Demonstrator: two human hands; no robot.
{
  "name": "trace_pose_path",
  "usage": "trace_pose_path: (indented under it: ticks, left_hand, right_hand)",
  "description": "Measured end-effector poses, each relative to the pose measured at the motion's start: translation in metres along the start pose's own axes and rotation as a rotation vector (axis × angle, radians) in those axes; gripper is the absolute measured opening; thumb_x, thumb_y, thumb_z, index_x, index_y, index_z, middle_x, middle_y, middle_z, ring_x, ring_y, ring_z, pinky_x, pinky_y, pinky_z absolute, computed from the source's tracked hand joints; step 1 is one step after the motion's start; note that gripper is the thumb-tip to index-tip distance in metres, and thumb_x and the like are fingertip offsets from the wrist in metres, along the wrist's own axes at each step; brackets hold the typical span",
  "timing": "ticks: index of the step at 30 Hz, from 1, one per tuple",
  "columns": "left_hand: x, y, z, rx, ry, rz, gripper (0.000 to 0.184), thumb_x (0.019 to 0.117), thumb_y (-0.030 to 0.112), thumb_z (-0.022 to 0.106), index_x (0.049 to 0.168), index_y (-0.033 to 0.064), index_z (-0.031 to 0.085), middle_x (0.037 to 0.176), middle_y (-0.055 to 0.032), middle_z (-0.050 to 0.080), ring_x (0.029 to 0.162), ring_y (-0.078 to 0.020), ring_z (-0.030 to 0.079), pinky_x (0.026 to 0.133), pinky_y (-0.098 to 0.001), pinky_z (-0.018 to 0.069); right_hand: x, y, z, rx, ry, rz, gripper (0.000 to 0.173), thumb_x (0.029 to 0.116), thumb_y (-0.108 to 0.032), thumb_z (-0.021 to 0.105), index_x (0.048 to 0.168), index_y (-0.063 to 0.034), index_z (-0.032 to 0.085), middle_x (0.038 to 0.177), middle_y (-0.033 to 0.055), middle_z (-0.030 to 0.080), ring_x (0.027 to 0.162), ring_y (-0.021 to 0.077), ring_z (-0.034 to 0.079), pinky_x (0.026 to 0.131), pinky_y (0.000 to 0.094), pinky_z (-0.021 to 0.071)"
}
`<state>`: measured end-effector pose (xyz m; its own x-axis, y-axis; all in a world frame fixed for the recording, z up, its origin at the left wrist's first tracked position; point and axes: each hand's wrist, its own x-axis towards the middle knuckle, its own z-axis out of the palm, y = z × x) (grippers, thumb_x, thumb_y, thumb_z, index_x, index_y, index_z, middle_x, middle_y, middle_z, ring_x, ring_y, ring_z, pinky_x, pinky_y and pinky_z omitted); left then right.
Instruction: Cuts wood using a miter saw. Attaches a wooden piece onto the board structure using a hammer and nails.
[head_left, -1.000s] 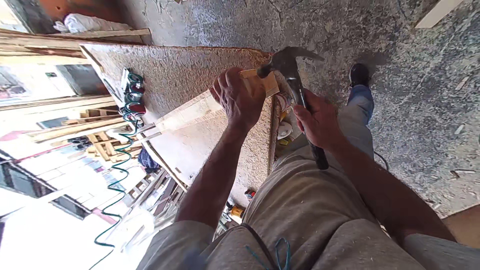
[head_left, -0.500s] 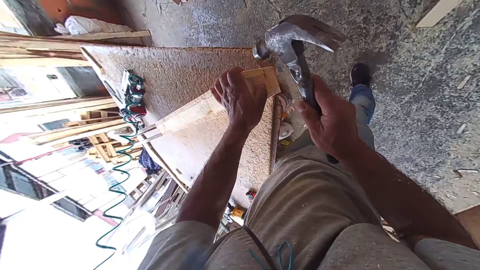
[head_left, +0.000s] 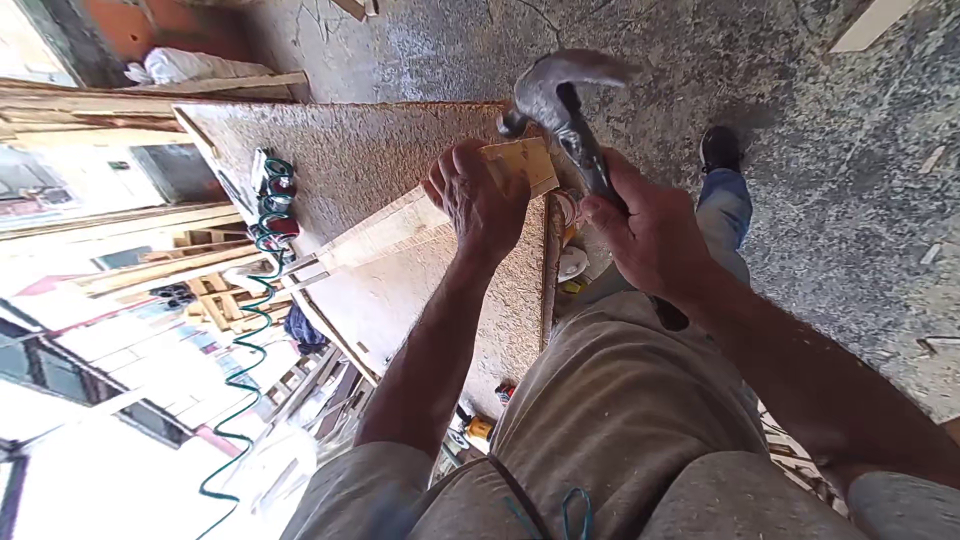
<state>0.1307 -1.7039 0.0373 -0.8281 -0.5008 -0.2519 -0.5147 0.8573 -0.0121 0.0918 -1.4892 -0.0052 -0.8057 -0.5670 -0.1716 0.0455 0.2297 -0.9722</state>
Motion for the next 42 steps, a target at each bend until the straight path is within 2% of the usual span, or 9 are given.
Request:
trace_pose_path:
  ticks: [8,13,15,17,21,25,28,33,42]
  left_hand:
    - [0.001,-0.004,0.000,-0.003,0.002,0.019,0.065,0.0916,0.055,0.056,0.140,0.0115,0.049,0.139,-0.0183,0.052,0.136,-0.0393,0.044,0.112,-0.0680,0.0259]
    - [0.021,-0.030,-0.017,-0.093,-0.094,0.213,0.069,0.1051,0.064,0.022,0.123,0.0121,0.064,0.113,-0.0125,0.062,0.111,-0.0287,0.059,0.097,-0.0566,0.0446]
    - [0.030,-0.033,-0.013,-0.137,-0.090,0.202,0.056,0.1065,0.057,0.033,0.108,0.0125,0.067,0.098,-0.0093,0.062,0.091,-0.0244,0.062,0.076,-0.0504,0.0493]
    - [0.033,-0.032,-0.010,-0.162,-0.085,0.177,0.046,0.1044,0.054,0.042,0.109,0.0160,0.068,0.093,-0.0061,0.065,0.082,-0.0210,0.064,0.070,-0.0495,0.0493]
    - [0.033,-0.031,-0.007,-0.166,-0.071,0.124,0.041,0.1026,0.054,0.044,0.106,0.0222,0.070,0.087,-0.0006,0.066,0.081,-0.0167,0.063,0.070,-0.0477,0.0484]
    - [0.037,-0.031,-0.004,-0.177,-0.067,0.117,0.037,0.0996,0.051,0.050,0.105,0.0224,0.071,0.091,0.0009,0.069,0.087,-0.0146,0.066,0.075,-0.0475,0.0512]
    - [0.044,-0.035,0.000,-0.165,-0.043,0.108,0.034,0.0969,0.052,0.052,0.100,0.0245,0.073,0.089,0.0056,0.070,0.086,-0.0099,0.066,0.077,-0.0436,0.0510]
    - [0.038,-0.031,-0.003,-0.189,-0.042,0.136,0.046,0.0981,0.063,0.054,0.106,0.0217,0.071,0.090,0.0011,0.068,0.079,-0.0126,0.065,0.069,-0.0433,0.0526]
    - [0.039,-0.025,-0.004,-0.290,-0.029,0.104,0.023,0.0959,0.040,0.063,0.100,0.0193,0.071,0.080,0.0106,0.068,0.070,0.0018,0.064,0.065,-0.0233,0.0545]
  right_hand:
    - [-0.008,0.014,0.007,0.219,0.017,0.126,0.046,0.1074,-0.031,0.054,0.149,-0.0118,0.051,0.073,0.0019,0.062,0.051,0.0100,0.058,0.047,0.0291,0.0531]
    - [-0.036,0.014,0.009,0.279,0.081,0.149,0.048,0.1063,-0.034,0.055,0.147,-0.0101,0.051,0.073,-0.0003,0.064,0.055,0.0086,0.061,0.049,0.0293,0.0557]
    - [-0.049,0.015,0.026,0.236,0.006,0.109,0.047,0.1065,-0.033,0.055,0.145,-0.0070,0.053,0.074,0.0003,0.062,0.058,0.0067,0.057,0.054,0.0261,0.0522]
    - [-0.053,0.019,0.037,0.280,-0.005,0.110,0.046,0.1064,-0.030,0.056,0.144,-0.0037,0.054,0.075,0.0006,0.063,0.059,0.0049,0.057,0.055,0.0227,0.0523]
    - [-0.053,0.025,0.042,0.391,0.136,0.152,0.050,0.1063,-0.029,0.057,0.148,-0.0018,0.049,0.074,0.0006,0.064,0.059,0.0075,0.061,0.052,0.0267,0.0560]
    - [-0.051,0.029,0.045,0.279,0.003,0.109,0.044,0.1066,-0.028,0.056,0.143,-0.0028,0.054,0.078,0.0015,0.064,0.061,0.0053,0.057,0.056,0.0234,0.0526]
    - [-0.052,0.033,0.038,0.327,0.083,0.124,0.049,0.1070,-0.029,0.055,0.148,-0.0018,0.050,0.077,0.0011,0.066,0.061,0.0069,0.061,0.055,0.0267,0.0568]
    - [-0.047,0.055,0.042,0.436,0.220,0.293,0.051,0.1061,-0.033,0.056,0.150,-0.0077,0.048,0.074,-0.0004,0.065,0.057,0.0095,0.062,0.051,0.0292,0.0570]
    - [-0.007,0.093,0.064,0.413,0.024,0.369,0.042,0.1066,-0.036,0.054,0.144,-0.0170,0.055,0.069,-0.0019,0.060,0.055,0.0076,0.058,0.052,0.0279,0.0529]
